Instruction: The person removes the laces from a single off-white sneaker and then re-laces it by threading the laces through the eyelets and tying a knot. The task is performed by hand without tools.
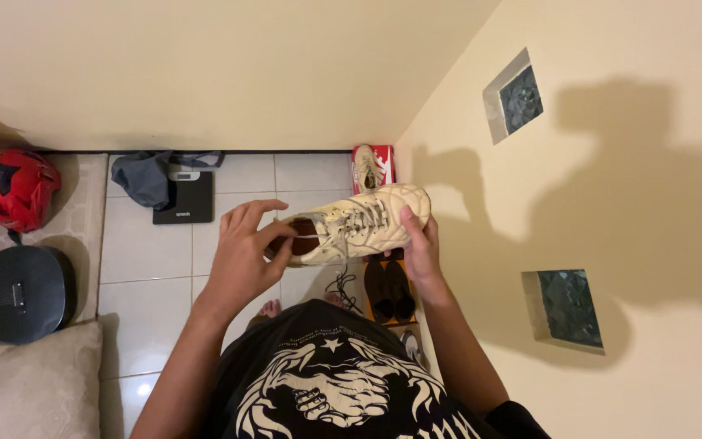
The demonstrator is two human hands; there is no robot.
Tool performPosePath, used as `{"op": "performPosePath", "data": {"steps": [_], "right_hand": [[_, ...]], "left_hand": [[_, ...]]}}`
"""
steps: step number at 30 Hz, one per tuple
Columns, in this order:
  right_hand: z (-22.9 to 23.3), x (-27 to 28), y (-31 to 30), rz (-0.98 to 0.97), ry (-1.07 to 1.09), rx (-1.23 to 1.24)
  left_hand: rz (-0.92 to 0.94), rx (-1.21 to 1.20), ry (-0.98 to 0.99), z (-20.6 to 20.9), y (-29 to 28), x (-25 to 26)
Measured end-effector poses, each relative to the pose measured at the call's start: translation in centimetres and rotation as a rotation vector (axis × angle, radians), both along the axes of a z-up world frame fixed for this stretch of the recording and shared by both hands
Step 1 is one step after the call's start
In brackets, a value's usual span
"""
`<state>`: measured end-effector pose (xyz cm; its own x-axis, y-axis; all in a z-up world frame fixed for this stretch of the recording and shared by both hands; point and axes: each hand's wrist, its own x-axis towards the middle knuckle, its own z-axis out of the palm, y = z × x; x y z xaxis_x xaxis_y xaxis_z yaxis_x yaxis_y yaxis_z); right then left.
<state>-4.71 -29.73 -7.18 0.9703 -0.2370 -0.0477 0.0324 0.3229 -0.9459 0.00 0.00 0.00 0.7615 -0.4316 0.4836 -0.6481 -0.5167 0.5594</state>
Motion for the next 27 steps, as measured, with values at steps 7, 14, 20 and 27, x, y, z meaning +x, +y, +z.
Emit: {"op": "performPosePath", "data": {"steps": [7, 14, 20, 27], "right_hand": [[0.3, 0.1, 0.3, 0.005, -0.007, -0.010], [-0.3, 0.1, 0.0, 0.049, 0.069, -0.011], [-3.7, -0.5, 1.9, 0.307, 0.119, -0.073], [-8.7, -1.2, 4.2, 0.643, 0.193, -0.236]], "left_hand": [[-0.050, -0.008, -0.035, -0.2, -2.0, -1.6], [-0.125, -0.052, -0.086, -1.6, -2.3, -1.5], [-0.072, -0.116, -0.196, -2.2, -1.7, -0.9], [-0.007, -0.120, -0.146, -2.7, -1.1, -1.0]]}}
